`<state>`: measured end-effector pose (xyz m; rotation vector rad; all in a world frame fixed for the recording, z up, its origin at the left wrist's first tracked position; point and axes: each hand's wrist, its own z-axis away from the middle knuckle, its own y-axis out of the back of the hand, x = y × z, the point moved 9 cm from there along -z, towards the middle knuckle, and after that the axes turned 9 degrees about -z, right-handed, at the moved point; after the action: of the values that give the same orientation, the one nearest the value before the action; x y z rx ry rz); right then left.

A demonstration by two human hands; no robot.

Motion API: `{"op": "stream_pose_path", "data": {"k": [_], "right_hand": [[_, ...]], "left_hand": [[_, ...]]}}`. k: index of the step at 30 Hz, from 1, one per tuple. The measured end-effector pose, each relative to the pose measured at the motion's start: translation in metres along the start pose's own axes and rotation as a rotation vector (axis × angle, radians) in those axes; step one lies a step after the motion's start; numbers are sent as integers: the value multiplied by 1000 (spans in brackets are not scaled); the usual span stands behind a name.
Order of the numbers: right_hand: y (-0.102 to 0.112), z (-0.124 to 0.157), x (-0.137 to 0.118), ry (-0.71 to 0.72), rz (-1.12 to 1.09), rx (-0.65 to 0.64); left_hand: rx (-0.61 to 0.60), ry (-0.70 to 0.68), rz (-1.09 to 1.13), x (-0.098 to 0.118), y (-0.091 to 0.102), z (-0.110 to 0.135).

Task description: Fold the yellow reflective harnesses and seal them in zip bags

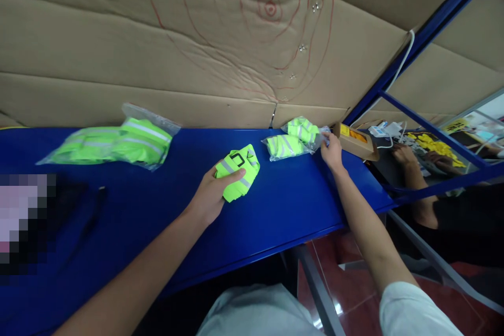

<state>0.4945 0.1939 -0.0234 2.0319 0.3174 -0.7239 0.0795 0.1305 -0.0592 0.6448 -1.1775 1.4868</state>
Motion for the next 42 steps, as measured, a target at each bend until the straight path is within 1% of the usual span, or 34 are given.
{"op": "stream_pose_path", "data": {"k": [4, 6, 8, 10, 12, 14, 15, 16, 17, 18, 19, 20, 21, 22, 24, 25, 26, 27, 28, 31, 32, 33, 35, 37, 38, 40, 42], "right_hand": [[2, -3, 21, -57, 153, -71], [7, -3, 22, -48, 213, -79], [22, -3, 15, -17, 263, -34], [49, -4, 0, 19, 299, 77], [86, -2, -21, 54, 315, 250], [121, 4, -49, 94, 303, 437], [133, 9, -65, 121, 286, 513], [138, 14, -84, 160, 265, 559], [134, 20, -104, 212, 228, 565], [122, 25, -125, 274, 194, 540], [100, 30, -147, 361, 132, 453], [69, 37, -170, 484, -26, 288], [38, 47, -189, 561, -58, 166], [7, 57, -205, 606, -67, 71], [-48, 77, -227, 650, -49, -105], [-70, 87, -233, 638, 0, -196], [-84, 96, -238, 627, 32, -237], [-93, 105, -243, 621, 54, -263], [-97, 114, -249, 627, 58, -275], [-103, 134, -264, 658, -7, -315], [-108, 135, -264, 619, -37, -342], [-115, 133, -260, 549, -69, -371], [-133, 124, -243, 374, -132, -419], [-147, 113, -225, 248, -195, -450], [-151, 107, -218, 219, -223, -449], [-151, 98, -207, 193, -285, -419], [-145, 94, -202, 189, -366, -385]], "left_hand": [[-24, 16, -1, -5, -1, -2], [-52, 10, -11, -7, -2, -3], [-69, 0, -16, -8, -2, -5], [-69, -2, -14, -7, 0, -5], [-64, 4, -7, -7, 0, -4], [-61, 6, 11, -5, -2, -3], [-59, 6, 23, -5, -4, -2], [-57, 7, 36, -4, -5, -2], [-54, 8, 49, -3, -6, -2], [-45, 2, 63, 0, -5, -2], [-32, -19, 78, 5, -2, -4], [-11, -62, 100, 14, 3, -5], [24, -126, 128, 26, 12, -7], [68, -213, 166, 41, 23, -9], [218, -387, 267, 70, 54, -9], [298, -440, 318, 80, 70, -8], [353, -458, 352, 86, 81, -8], [385, -454, 376, 89, 89, -8], [394, -433, 387, 89, 93, -10], [338, -382, 380, 84, 90, -14], [317, -379, 375, 82, 87, -14], [294, -375, 372, 80, 84, -15], [243, -362, 361, 77, 78, -15], [156, -336, 332, 76, 69, -15], [94, -311, 301, 74, 62, -15], [-50, -230, 195, 66, 43, -14], [-175, -130, 53, 51, 25, -11]]}}
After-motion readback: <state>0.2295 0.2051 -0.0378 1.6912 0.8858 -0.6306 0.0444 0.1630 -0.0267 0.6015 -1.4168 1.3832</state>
